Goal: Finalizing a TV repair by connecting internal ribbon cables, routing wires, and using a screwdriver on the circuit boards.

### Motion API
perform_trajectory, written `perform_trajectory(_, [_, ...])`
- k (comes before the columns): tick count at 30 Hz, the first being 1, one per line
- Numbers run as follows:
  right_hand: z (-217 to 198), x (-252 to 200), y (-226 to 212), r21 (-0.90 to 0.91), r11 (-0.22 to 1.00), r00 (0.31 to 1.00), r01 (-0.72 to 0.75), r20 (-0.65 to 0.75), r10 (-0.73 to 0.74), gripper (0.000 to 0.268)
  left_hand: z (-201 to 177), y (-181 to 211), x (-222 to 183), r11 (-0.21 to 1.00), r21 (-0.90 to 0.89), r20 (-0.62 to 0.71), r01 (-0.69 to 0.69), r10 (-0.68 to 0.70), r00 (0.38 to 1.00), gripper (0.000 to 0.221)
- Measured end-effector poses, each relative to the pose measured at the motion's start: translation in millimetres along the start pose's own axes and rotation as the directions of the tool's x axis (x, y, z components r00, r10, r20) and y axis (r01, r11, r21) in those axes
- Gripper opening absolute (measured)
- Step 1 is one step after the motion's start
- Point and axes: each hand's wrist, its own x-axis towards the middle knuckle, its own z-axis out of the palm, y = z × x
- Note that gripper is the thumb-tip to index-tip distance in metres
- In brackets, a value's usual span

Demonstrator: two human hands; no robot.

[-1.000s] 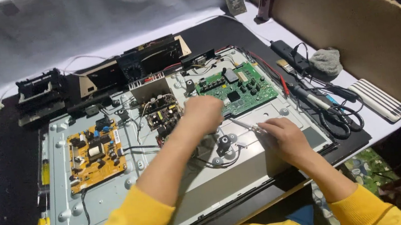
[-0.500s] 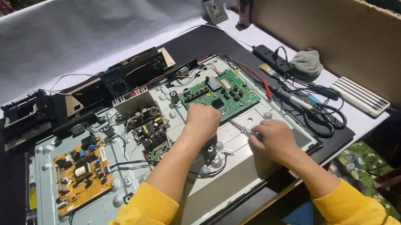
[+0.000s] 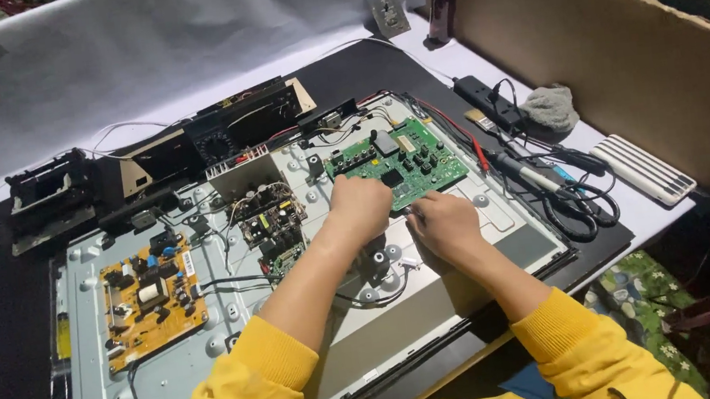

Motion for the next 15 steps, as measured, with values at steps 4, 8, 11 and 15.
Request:
perform_trajectory(4, [6, 0, 13, 0.026, 0.986, 0.985, 0.164, -0.059, -0.162, 0.006, -50, -21, -16, 0.958, -0.158, 0.243, 0.241, -0.198, 0.950, 0.023])
perform_trajectory(8, [8, -5, 29, 0.055, 0.958, 0.958, 0.282, -0.079, -0.277, 0.007, -81, -46, -37, 0.899, -0.245, 0.191, 0.363, -0.322, 0.927, 0.026])
perform_trajectory(11, [4, -9, 41, 0.027, 0.955, 0.955, 0.295, -0.042, -0.293, 0.006, -83, -60, -49, 0.882, -0.229, 0.219, 0.413, -0.367, 0.904, 0.028])
perform_trajectory(15, [-19, -22, 40, 0.060, 0.962, 0.963, 0.267, 0.023, -0.269, 0.005, -80, -60, -62, 0.865, -0.255, 0.221, 0.433, -0.383, 0.897, 0.027])
